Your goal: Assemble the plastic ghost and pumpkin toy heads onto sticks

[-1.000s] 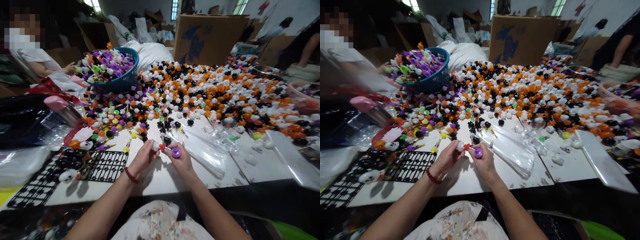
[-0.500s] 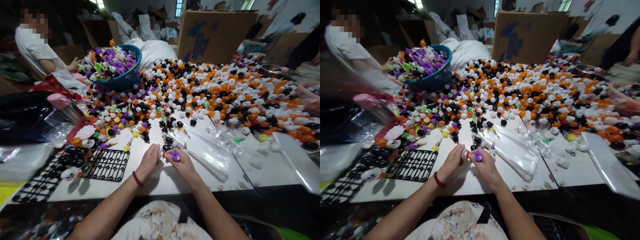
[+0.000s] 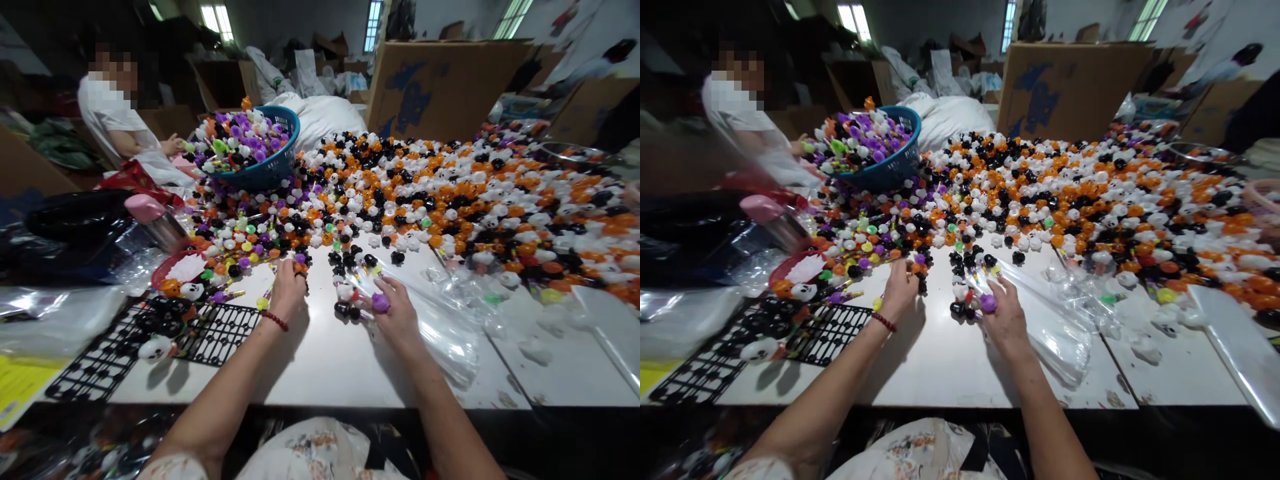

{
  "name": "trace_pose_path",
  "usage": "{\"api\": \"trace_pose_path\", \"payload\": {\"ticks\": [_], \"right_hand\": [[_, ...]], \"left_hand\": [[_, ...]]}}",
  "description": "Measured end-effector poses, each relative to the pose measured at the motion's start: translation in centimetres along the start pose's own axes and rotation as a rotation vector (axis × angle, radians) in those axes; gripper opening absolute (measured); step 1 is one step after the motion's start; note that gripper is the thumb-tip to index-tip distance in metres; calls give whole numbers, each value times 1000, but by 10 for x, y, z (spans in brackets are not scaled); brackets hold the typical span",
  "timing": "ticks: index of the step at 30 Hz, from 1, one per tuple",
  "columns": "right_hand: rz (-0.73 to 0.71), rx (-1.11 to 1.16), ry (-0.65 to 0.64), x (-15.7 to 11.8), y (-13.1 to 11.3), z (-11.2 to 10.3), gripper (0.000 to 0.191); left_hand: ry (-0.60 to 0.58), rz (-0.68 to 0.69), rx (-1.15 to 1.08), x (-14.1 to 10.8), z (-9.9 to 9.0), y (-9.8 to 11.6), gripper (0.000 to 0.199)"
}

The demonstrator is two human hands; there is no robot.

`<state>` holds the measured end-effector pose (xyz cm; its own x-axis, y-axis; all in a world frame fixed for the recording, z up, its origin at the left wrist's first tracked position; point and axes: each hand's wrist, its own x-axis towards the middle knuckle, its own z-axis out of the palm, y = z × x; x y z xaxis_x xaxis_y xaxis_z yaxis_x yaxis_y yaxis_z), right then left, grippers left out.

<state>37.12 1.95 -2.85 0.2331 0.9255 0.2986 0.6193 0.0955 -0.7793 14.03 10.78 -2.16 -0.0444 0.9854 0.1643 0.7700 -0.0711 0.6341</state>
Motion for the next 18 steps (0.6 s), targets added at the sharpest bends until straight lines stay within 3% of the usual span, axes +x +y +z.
{"api": "trace_pose_path", "payload": {"ticks": [3, 6, 13, 18], "right_hand": [[-34, -176, 38, 1, 15, 3, 51], [-133, -125, -16, -7, 16, 17, 50], [-265, 37, -124, -13, -6, 56, 49], [-299, 37, -152, -8, -16, 67, 55]], "left_hand": [[-12, 119, 265, 30, 1, -22, 44], [-70, 197, 337, 44, 6, -34, 34], [-100, 269, 422, 48, 11, -37, 27], [-143, 261, 425, 52, 10, -33, 20]]}}
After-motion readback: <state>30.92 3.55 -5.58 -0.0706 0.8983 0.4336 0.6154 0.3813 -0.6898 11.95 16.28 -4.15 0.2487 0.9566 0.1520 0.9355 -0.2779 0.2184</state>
